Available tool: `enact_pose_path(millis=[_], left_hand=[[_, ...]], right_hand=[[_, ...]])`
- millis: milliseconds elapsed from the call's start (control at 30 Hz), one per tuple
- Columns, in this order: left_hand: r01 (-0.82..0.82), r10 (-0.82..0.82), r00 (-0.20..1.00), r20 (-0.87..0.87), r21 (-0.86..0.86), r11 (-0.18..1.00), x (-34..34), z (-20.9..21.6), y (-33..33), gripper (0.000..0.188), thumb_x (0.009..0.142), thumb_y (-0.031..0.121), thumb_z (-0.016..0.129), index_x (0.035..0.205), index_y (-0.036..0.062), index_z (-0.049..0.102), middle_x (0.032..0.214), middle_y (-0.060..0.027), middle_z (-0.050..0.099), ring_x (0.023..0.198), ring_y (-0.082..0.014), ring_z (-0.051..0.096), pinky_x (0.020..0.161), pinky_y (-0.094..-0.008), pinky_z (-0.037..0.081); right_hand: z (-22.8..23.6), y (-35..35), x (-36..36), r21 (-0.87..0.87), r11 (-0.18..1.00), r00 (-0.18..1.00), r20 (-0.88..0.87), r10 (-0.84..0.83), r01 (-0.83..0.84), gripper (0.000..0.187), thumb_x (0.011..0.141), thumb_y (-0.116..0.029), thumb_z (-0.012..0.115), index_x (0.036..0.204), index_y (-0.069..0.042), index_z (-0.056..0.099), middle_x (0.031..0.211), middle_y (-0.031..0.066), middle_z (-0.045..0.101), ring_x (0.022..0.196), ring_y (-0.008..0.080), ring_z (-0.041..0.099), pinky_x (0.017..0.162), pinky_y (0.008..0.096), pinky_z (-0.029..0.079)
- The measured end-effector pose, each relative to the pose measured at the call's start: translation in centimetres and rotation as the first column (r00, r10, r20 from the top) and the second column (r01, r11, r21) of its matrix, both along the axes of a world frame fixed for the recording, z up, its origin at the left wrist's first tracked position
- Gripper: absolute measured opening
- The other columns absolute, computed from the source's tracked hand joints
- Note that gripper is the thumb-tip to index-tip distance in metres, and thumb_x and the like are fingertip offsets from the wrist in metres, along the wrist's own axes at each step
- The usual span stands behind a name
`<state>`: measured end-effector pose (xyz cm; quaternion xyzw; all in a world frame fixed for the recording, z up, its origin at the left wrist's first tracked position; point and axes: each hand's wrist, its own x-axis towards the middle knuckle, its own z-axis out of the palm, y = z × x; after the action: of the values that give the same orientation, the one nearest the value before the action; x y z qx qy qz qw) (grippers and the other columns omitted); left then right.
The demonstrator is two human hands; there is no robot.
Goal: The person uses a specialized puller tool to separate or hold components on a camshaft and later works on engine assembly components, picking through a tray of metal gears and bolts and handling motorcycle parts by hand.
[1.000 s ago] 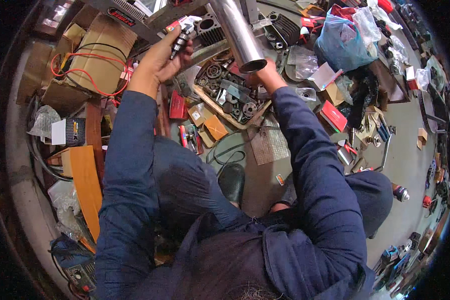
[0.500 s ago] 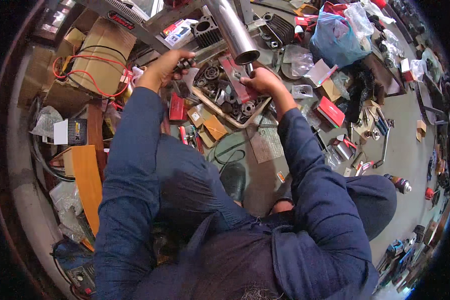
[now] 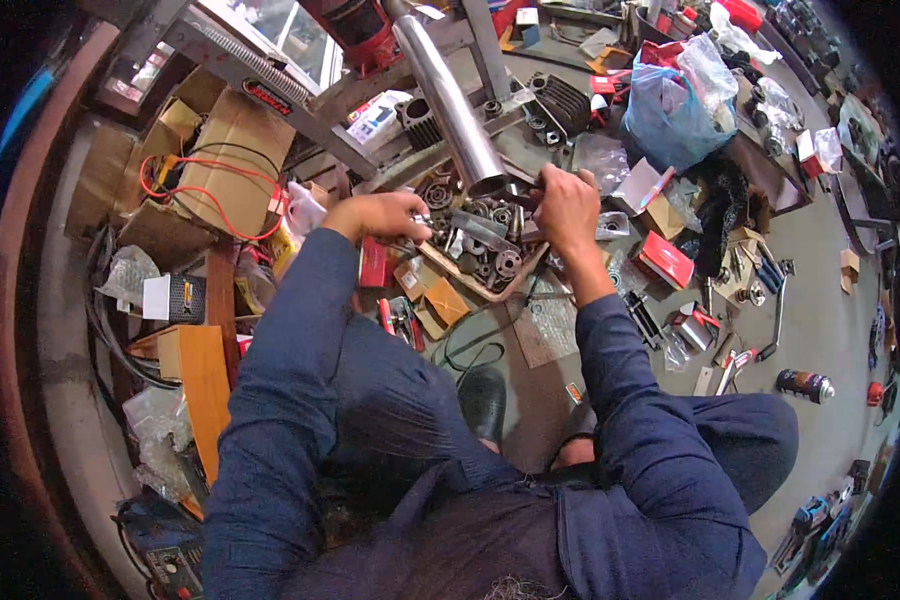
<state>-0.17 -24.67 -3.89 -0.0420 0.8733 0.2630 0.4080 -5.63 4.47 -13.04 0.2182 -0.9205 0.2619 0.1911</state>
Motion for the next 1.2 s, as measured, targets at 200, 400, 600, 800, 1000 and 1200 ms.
enact_pose_path(millis=[200,400,600,800,1000,1200], left_hand=[[0.007,0.095,0.953,-0.287,0.336,0.942,-0.6,-0.8,1.9,0.064,0.076,0.036,0.084,0.124,0.0077,0.054,0.113,-0.0045,0.061,0.107,-0.0162,0.056,0.095,-0.0326,0.044],[-0.053,0.285,0.855,-0.432,0.475,0.878,0.2,2.4,4.2,0.065,0.073,0.028,0.083,0.125,0.0031,0.055,0.119,-0.0083,0.062,0.111,-0.0178,0.057,0.099,-0.0332,0.043],[0.295,0.135,0.422,-0.897,0.276,0.915,0.0,-2.7,0.6,0.032,0.098,0.027,0.048,0.12,0.0038,0.056,0.111,-0.0069,0.063,0.103,-0.0195,0.06,0.092,-0.0351,0.048],[0.135,0.547,0.596,-0.588,0.745,0.653,-1.0,-4.7,0.6,0.042,0.104,0.039,0.037,0.121,0.0051,0.053,0.108,-0.0074,0.062,0.097,-0.0183,0.062,0.088,-0.0334,0.051],[-0.029,0.762,0.535,-0.365,0.893,0.449,-0.1,-2.5,1.9,0.04,0.098,0.04,0.052,0.12,0.0063,0.054,0.105,-0.0042,0.062,0.095,-0.0161,0.062,0.084,-0.0302,0.051],[-0.055,0.633,0.763,-0.13,0.963,0.265,-0.2,-1.1,1.1,0.033,0.094,0.026,0.061,0.12,0.0065,0.054,0.106,-0.0025,0.059,0.101,-0.0142,0.057,0.091,-0.0305,0.048]], right_hand=[[3.1,-0.1,-0.1,-0.157,0.987,0.972,0.234,0.003,0.035,0.025,0.082,-0.028,0.069,0.092,-0.006,0.064,0.083,0.0161,0.069,0.081,0.0374,0.066,0.072,0.0505,0.049],[5.7,-1.7,1.3,-0.408,0.912,0.798,0.566,0.207,0.053,0.031,0.087,-0.037,0.065,0.094,-0.007,0.07,0.091,0.0162,0.071,0.09,0.0345,0.067,0.078,0.0452,0.051],[5.5,-3.8,2.1,-0.591,0.807,0.688,0.583,0.433,-0.007,0.037,0.086,-0.04,0.065,0.096,-0.005,0.069,0.093,0.0176,0.07,0.089,0.0354,0.067,0.079,0.0451,0.05],[6.7,-4.2,2.9,-0.7,0.713,0.701,0.49,0.519,-0.039,0.036,0.085,-0.036,0.067,0.095,-0.002,0.068,0.091,0.0192,0.069,0.089,0.0358,0.067,0.079,0.0445,0.05],[8.9,-3.0,2.9,-0.667,0.726,0.687,0.448,0.571,-0.169,0.035,0.085,-0.032,0.069,0.09,0.002,0.065,0.087,0.0218,0.068,0.087,0.035,0.067,0.077,0.0432,0.05],[8.4,-2.0,1.9,-0.641,0.741,0.715,0.421,0.558,-0.2,0.035,0.085,-0.032,0.068,0.09,0.002,0.064,0.085,0.0221,0.067,0.086,0.0368,0.067,0.076,0.0448,0.05]])
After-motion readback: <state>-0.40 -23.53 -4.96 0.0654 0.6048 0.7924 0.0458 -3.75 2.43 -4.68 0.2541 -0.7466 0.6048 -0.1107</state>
